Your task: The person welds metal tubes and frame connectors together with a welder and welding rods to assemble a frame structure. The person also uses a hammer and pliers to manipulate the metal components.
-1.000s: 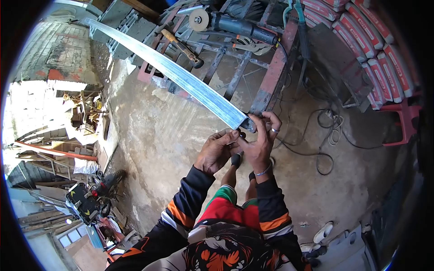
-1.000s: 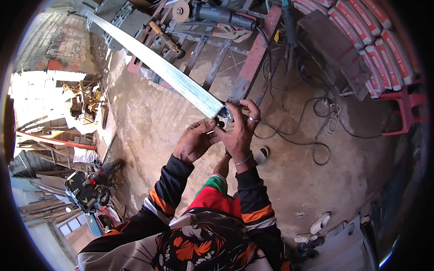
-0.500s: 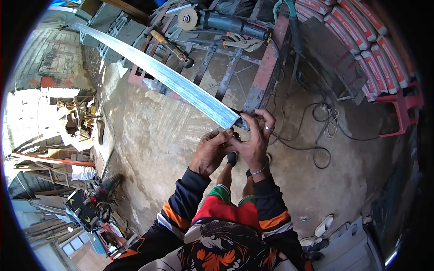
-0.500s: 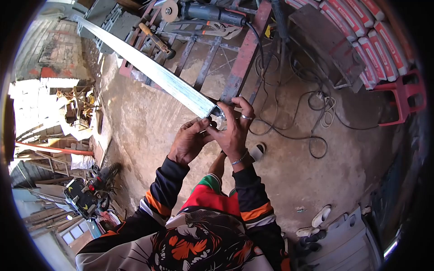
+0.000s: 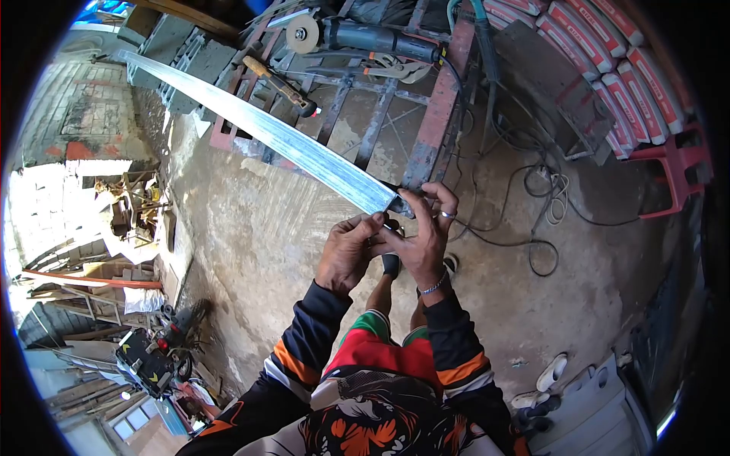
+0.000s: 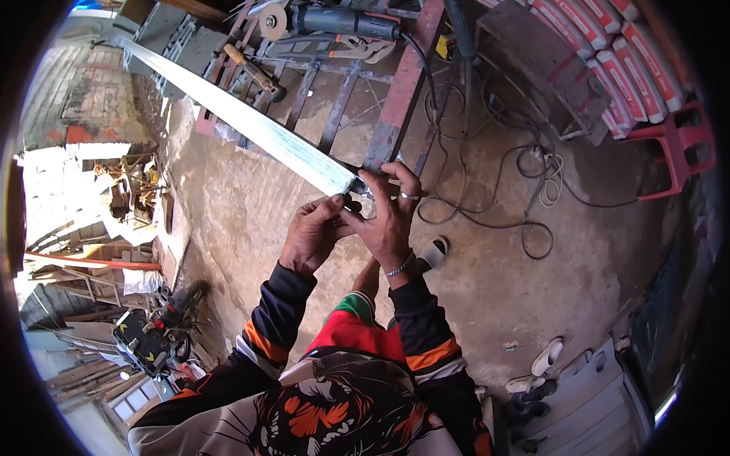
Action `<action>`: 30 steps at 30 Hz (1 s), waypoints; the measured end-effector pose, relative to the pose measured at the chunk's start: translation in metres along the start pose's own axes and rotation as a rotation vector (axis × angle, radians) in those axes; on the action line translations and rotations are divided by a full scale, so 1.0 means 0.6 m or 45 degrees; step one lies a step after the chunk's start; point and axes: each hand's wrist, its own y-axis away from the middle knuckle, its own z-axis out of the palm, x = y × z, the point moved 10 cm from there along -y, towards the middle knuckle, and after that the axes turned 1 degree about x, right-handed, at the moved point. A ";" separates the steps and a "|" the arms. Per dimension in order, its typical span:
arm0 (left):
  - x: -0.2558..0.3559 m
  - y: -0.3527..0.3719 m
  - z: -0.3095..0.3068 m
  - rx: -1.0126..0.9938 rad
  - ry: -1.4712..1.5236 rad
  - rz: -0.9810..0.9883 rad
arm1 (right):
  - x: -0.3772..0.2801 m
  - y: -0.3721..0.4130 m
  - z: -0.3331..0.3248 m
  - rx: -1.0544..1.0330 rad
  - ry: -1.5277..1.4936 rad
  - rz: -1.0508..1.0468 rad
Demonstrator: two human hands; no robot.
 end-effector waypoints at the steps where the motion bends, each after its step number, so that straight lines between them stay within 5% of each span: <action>1: -0.001 -0.001 -0.001 -0.001 -0.001 0.000 | 0.000 0.000 0.000 0.001 -0.010 -0.004; 30: -0.002 0.001 -0.002 -0.146 -0.025 -0.165 | -0.005 0.003 -0.003 0.020 -0.008 -0.005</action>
